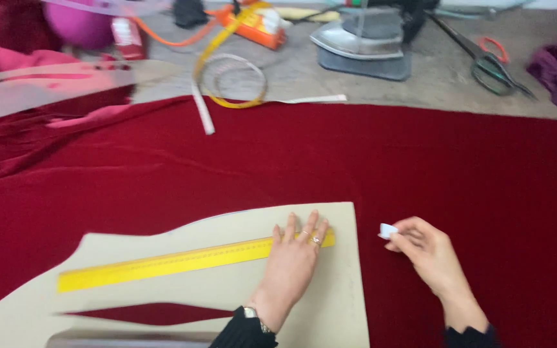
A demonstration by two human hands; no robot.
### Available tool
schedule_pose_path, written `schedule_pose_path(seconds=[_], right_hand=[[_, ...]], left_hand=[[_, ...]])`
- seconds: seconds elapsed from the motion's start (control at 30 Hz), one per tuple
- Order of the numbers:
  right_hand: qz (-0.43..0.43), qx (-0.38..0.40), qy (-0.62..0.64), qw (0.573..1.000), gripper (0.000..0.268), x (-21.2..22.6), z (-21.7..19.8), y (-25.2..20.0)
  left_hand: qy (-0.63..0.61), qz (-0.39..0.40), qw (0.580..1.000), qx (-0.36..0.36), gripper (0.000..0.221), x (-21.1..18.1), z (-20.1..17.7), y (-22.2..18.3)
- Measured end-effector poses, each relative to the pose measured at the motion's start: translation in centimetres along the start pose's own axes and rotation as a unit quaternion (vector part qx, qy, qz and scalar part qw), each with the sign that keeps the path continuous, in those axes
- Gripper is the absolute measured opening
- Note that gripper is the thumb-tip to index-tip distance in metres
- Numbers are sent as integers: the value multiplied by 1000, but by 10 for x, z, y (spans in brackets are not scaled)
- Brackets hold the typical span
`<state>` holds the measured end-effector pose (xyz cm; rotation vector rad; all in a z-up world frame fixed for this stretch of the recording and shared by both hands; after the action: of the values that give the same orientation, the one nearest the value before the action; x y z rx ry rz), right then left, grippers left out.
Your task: Tracing a paper pattern onto red velvet fabric using tailor's chalk, a ruler, and a pattern weight.
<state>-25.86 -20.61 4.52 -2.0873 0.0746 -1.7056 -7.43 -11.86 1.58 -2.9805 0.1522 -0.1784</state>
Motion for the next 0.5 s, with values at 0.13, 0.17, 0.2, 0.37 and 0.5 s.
schedule_pose_path(seconds=[0.13, 0.17, 0.2, 0.37, 0.5], right_hand=[[20, -59, -6, 998, 14, 5, -11, -22], [15, -72, -19, 997, 18, 7, -14, -28], [8, -60, -18, 998, 18, 7, -11, -34], [-13, -86, 24, 996, 28, 5, -6, -72], [-15, -68, 15, 997, 26, -3, 6, -104]], left_hand=[[-105, -12, 994, 25, 76, 10, -9, -32], [-118, -15, 993, 5, 75, 11, -14, -40], [-113, -27, 993, 2, 75, 14, -16, -47], [-158, -65, 973, -154, 54, 27, -52, -94], [-179, -96, 967, -152, 46, 25, -72, -142]])
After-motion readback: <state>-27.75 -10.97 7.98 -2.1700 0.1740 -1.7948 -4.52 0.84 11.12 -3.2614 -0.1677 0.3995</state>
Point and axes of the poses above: each hand's wrist, its own y-axis towards the middle knuckle, its own z-axis out of the palm, x = y × z, the point moved 10 cm from there along y, towards the middle knuckle, and after that the axes turned 10 degrees about y, right-handed, at the moved point
